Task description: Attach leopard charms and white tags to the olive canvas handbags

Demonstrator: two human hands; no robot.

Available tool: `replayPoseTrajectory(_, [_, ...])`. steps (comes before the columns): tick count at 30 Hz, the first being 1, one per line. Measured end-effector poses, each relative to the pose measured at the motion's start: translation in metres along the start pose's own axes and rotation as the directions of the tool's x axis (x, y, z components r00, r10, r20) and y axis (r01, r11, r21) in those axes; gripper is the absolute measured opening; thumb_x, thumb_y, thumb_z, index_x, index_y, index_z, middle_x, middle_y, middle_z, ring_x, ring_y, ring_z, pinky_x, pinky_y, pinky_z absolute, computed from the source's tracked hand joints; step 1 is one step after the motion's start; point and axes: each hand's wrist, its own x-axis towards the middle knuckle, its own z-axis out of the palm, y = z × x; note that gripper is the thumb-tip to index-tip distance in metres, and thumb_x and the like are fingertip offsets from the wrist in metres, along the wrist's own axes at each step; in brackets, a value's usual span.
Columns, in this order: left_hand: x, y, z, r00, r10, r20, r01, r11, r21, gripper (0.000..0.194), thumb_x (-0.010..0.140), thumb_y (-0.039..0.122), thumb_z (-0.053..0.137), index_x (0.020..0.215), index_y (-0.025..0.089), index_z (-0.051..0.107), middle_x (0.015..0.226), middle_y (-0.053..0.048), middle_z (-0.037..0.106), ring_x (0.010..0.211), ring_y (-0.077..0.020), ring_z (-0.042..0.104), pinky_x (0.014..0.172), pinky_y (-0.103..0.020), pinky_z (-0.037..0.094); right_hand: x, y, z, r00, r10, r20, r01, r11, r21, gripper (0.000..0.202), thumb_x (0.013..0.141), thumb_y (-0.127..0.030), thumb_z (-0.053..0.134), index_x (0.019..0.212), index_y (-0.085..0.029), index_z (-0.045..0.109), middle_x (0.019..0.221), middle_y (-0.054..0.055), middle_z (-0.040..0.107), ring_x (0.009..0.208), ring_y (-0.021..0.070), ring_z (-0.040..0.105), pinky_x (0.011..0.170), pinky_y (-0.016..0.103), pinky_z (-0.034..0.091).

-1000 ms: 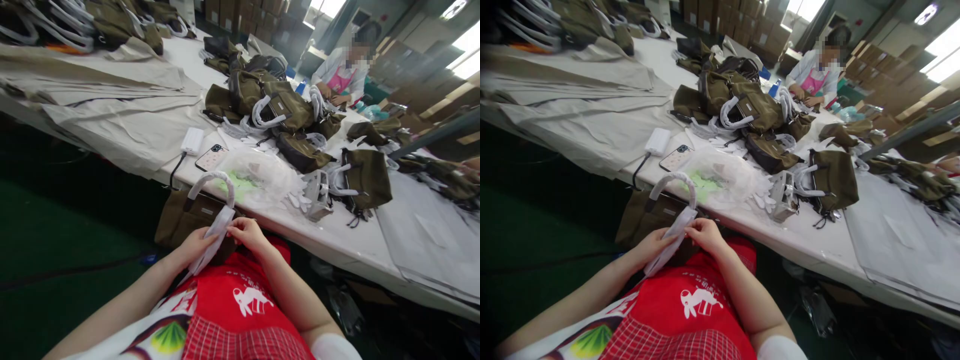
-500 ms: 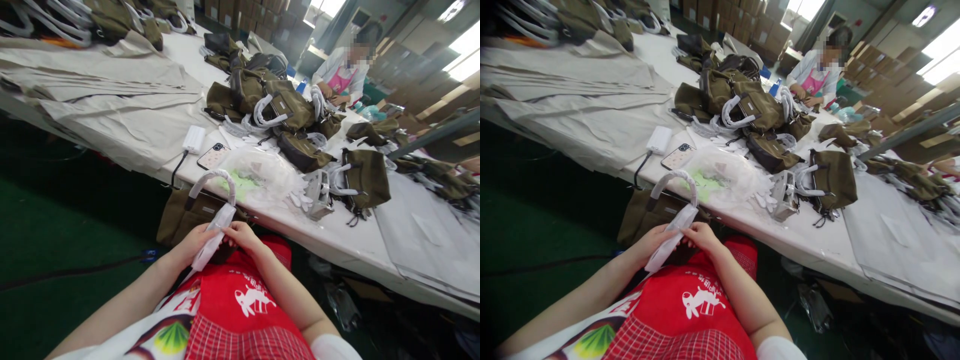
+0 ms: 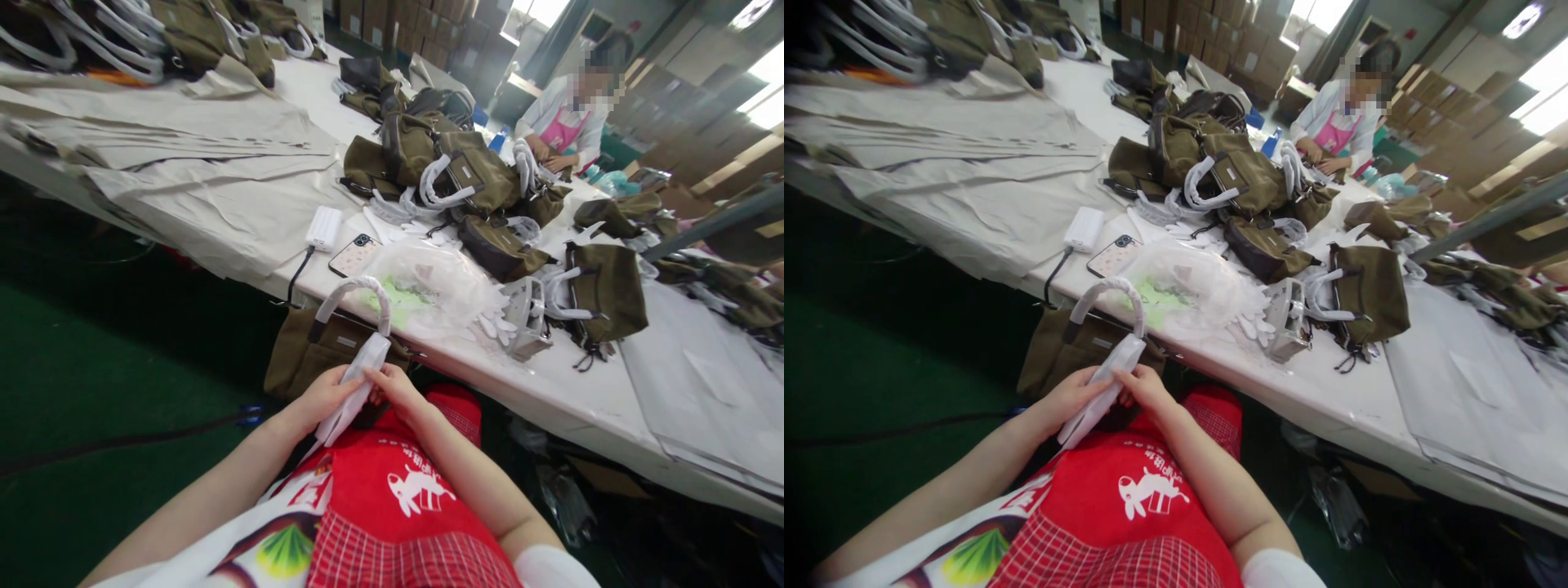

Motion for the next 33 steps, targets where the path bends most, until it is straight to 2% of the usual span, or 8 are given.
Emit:
replayPoseTrajectory(5, [0.002,-0.004,-0.006,0.999,-0.051,0.004,0.051,0.999,-0.001,0.065,0.064,0.067,0.072,0.098,0.013,0.060,0.073,-0.006,0.070,0.058,-0.0203,0.065,0.055,-0.030,0.051,0.000,0.005,-0.004,0.996,-0.014,0.083,0.008,0.997,0.077,0.053,0.064,-0.062,0.076,0.081,-0.014,0.058,0.051,-0.003,0.059,0.041,0.0083,0.052,0.041,0.018,0.037])
replayPoseTrajectory(8, [-0.009,-0.002,-0.013,1.000,0.008,-0.025,-0.007,0.999,0.054,0.066,0.070,0.069,0.065,0.103,0.012,0.061,0.088,-0.011,0.072,0.078,-0.0257,0.069,0.069,-0.034,0.054,0.002,0.010,-0.004,0.996,-0.027,0.081,0.013,0.984,0.176,0.054,0.062,-0.060,0.079,0.080,-0.014,0.058,0.052,-0.002,0.060,0.044,0.0091,0.054,0.043,0.019,0.039])
replayPoseTrajectory(13, [-0.049,0.006,-0.022,0.979,0.193,-0.060,-0.142,0.866,0.480,0.087,0.070,0.055,0.072,0.142,0.016,0.041,0.139,-0.016,0.055,0.125,-0.0351,0.053,0.107,-0.046,0.041,-0.003,0.007,-0.001,0.986,0.009,0.166,-0.066,0.936,0.345,0.053,0.058,-0.053,0.085,0.083,-0.013,0.061,0.062,0.001,0.065,0.052,0.0106,0.060,0.049,0.020,0.046])
replayPoseTrajectory(16, [-0.064,0.007,-0.017,0.933,0.319,-0.166,-0.154,0.773,0.616,0.073,0.081,0.046,0.060,0.145,0.019,0.038,0.145,-0.015,0.048,0.131,-0.0318,0.048,0.112,-0.046,0.035,-0.009,0.001,0.005,0.956,0.038,0.290,-0.136,0.936,0.325,0.049,0.058,-0.043,0.088,0.087,-0.011,0.066,0.067,0.002,0.068,0.057,0.0110,0.062,0.053,0.020,0.047])
replayPoseTrajectory(19, [-0.067,0.004,-0.011,0.878,0.449,-0.166,-0.244,0.717,0.653,0.049,0.085,0.034,0.051,0.132,0.021,0.054,0.139,-0.011,0.052,0.129,-0.0271,0.050,0.112,-0.040,0.037,-0.013,-0.002,0.015,0.937,0.070,0.343,-0.166,0.951,0.259,0.047,0.059,-0.042,0.087,0.087,-0.009,0.068,0.064,0.003,0.067,0.053,0.0105,0.060,0.050,0.020,0.045])
replayPoseTrajectory(22, [-0.066,0.004,-0.007,0.866,0.490,-0.102,-0.311,0.687,0.657,0.036,0.083,0.028,0.051,0.115,0.022,0.066,0.136,-0.010,0.053,0.126,-0.0263,0.052,0.111,-0.038,0.039,-0.014,-0.001,0.024,0.950,0.093,0.298,-0.162,0.963,0.215,0.043,0.063,-0.042,0.083,0.086,-0.009,0.068,0.055,0.001,0.063,0.045,0.0097,0.054,0.045,0.020,0.042])
replayPoseTrajectory(28, [-0.074,0.009,-0.006,0.887,0.461,-0.023,-0.362,0.725,0.586,0.045,0.088,0.044,0.049,0.125,0.022,0.065,0.145,-0.009,0.048,0.131,-0.0294,0.047,0.114,-0.042,0.035,-0.013,0.005,0.033,0.985,0.100,0.143,-0.126,0.975,0.185,0.025,0.071,-0.034,0.074,0.071,-0.011,0.064,0.046,-0.001,0.055,0.039,0.0074,0.046,0.040,0.018,0.034])
replayPoseTrajectory(33, [-0.076,0.004,-0.011,0.882,0.471,-0.003,-0.369,0.696,0.616,0.045,0.092,0.045,0.043,0.125,0.024,0.067,0.153,-0.008,0.039,0.136,-0.0308,0.042,0.116,-0.044,0.034,-0.018,-0.003,0.032,0.962,0.090,0.258,-0.173,0.932,0.319,0.018,0.072,-0.027,0.069,0.077,-0.011,0.065,0.055,0.001,0.061,0.044,0.0097,0.051,0.045,0.020,0.041])
